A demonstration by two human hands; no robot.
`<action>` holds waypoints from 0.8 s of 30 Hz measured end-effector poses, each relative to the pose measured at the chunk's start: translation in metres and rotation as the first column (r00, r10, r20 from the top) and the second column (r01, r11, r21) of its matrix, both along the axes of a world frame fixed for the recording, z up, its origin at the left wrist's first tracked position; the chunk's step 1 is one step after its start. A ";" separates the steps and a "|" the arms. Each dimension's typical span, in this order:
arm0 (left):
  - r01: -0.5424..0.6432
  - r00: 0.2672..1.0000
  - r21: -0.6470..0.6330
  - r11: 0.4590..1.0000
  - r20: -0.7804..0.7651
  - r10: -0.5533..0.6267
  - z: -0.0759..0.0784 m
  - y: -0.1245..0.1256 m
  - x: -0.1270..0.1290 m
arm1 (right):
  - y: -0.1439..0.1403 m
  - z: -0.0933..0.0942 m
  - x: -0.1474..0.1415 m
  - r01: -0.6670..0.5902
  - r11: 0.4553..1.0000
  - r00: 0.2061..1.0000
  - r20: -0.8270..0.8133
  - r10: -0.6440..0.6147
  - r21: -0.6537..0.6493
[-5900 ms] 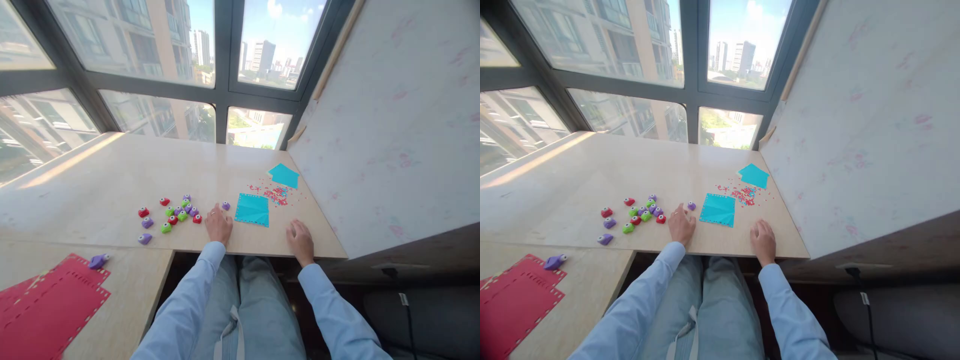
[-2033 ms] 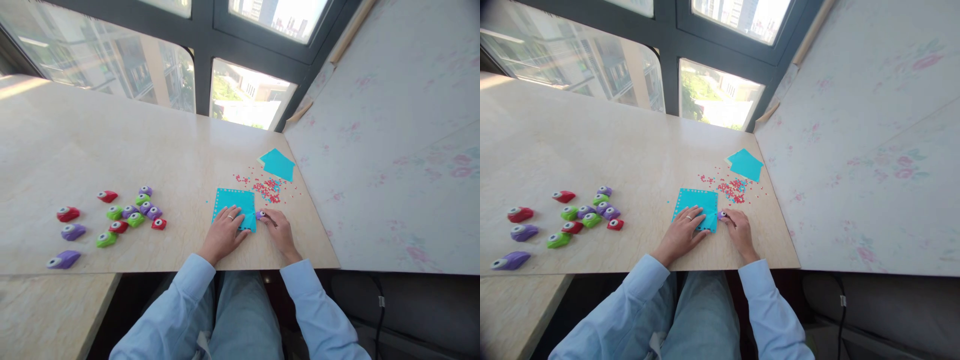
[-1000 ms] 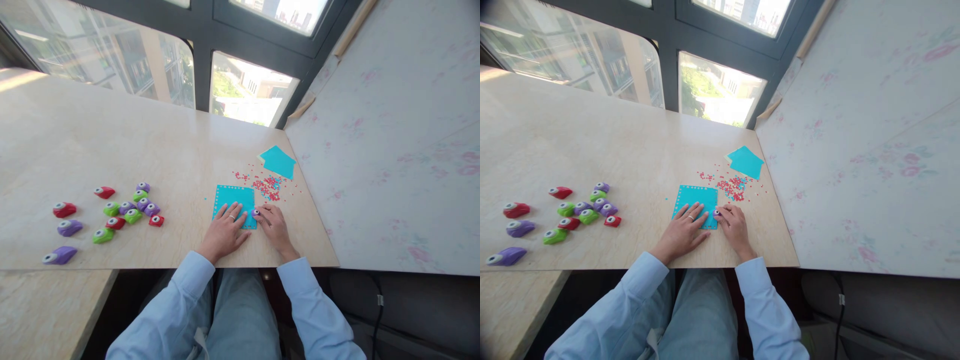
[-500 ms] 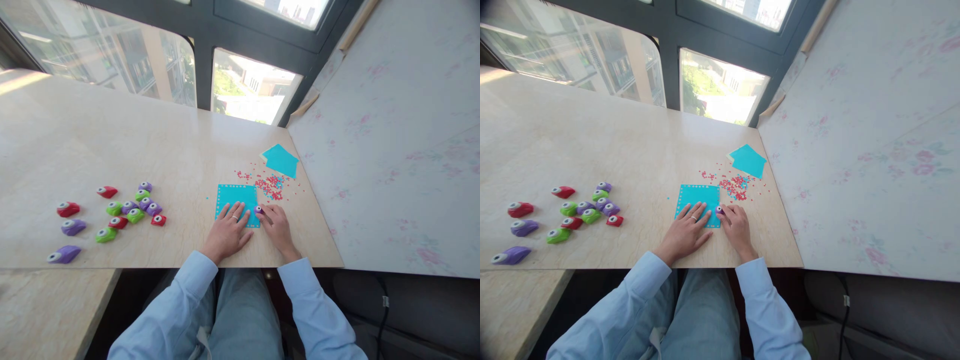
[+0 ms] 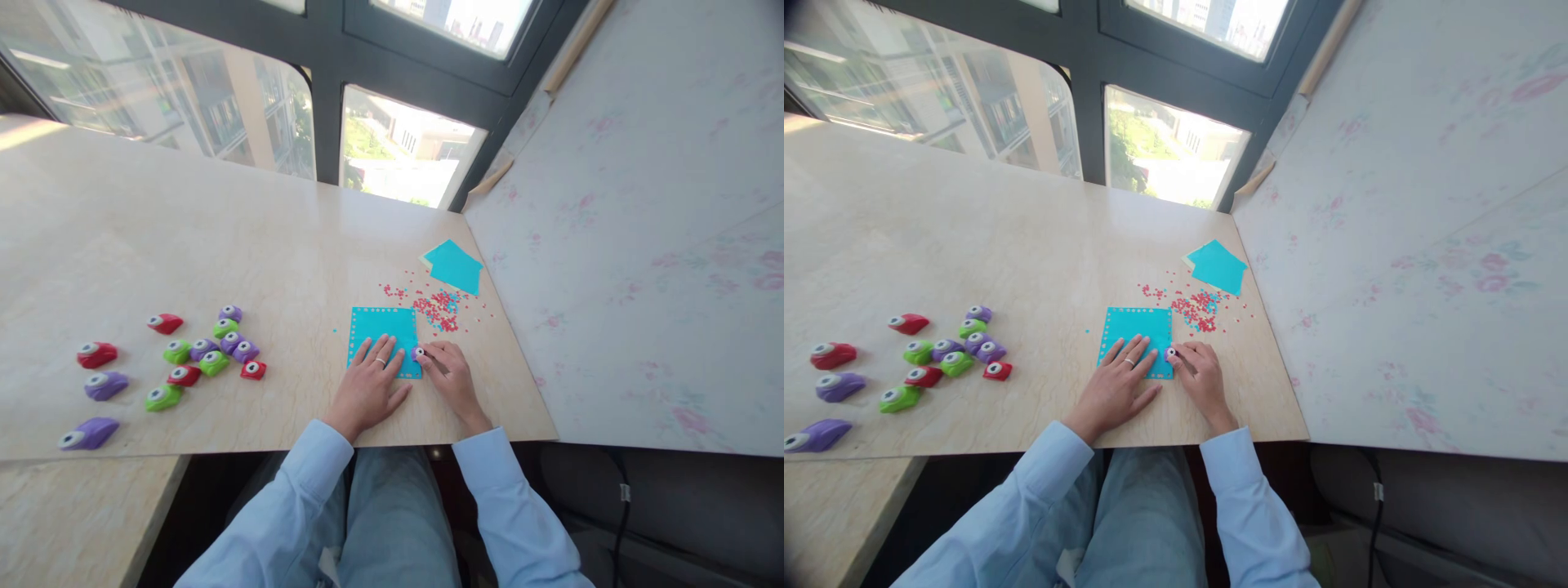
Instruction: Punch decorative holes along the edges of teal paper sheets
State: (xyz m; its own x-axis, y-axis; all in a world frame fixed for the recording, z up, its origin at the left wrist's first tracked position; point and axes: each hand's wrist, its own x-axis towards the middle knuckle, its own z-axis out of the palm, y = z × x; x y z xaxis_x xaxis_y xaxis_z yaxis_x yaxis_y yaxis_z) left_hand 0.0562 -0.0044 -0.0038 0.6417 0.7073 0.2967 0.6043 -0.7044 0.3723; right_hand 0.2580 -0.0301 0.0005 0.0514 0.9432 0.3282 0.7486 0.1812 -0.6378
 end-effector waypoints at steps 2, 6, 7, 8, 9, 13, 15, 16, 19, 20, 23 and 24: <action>0.000 1.000 -0.001 1.000 -0.009 0.000 0.001 0.000 0.000 | 0.001 0.000 0.000 0.008 1.000 1.000 0.001 -0.008 0.002; 0.004 1.000 -0.007 1.000 -0.027 -0.004 0.001 0.001 0.000 | 0.002 0.000 -0.001 0.023 1.000 1.000 0.007 -0.023 0.003; 0.004 1.000 -0.007 1.000 -0.025 -0.004 0.001 0.002 0.000 | 0.002 0.000 -0.001 0.025 1.000 1.000 0.008 -0.025 -0.001; 0.003 1.000 -0.006 1.000 -0.019 -0.003 0.001 0.003 0.000 | 0.002 0.001 -0.001 0.028 1.000 1.000 0.007 -0.028 -0.006; 0.003 1.000 -0.005 1.000 -0.012 -0.003 0.001 0.003 0.000 | 0.002 0.001 -0.001 0.033 0.999 0.999 0.000 -0.033 -0.012; 0.010 1.000 -0.003 1.000 0.012 -0.010 0.000 0.005 0.000 | 0.005 0.002 0.000 0.037 0.996 0.988 -0.148 -0.049 -0.083; 0.008 1.000 -0.002 1.000 0.019 -0.008 -0.001 0.005 0.000 | 0.009 0.004 0.004 0.033 0.986 0.958 -0.274 -0.078 -0.165; 0.007 1.000 -0.002 1.000 0.022 -0.007 -0.001 0.005 0.000 | 0.012 0.007 0.007 0.032 0.978 0.939 -0.328 -0.100 -0.208; 0.006 0.999 -0.018 1.000 0.039 -0.005 -0.002 0.007 0.000 | 0.021 0.022 0.016 0.010 0.935 0.898 -0.409 -0.165 -0.355; 0.007 0.999 -0.028 1.000 0.048 -0.005 -0.002 0.008 0.000 | 0.025 0.029 0.019 -0.006 0.907 0.891 -0.413 -0.186 -0.420; 0.005 0.996 -0.066 0.998 0.091 0.001 -0.001 0.011 -0.002 | 0.035 0.051 0.024 -0.053 0.800 0.897 -0.381 -0.225 -0.597; 0.002 0.994 -0.083 0.997 0.111 0.007 -0.001 0.012 -0.003 | 0.037 0.058 0.024 -0.068 0.767 0.908 -0.359 -0.218 -0.639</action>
State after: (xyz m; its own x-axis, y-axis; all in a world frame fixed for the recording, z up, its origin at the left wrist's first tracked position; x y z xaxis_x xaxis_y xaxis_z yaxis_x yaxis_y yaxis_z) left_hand 0.0537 0.0076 -0.0047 0.6065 0.7337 0.3064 0.5577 -0.6672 0.4938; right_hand 0.2818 0.0073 0.0582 0.1185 0.9100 -0.3973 0.4029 -0.4098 -0.8184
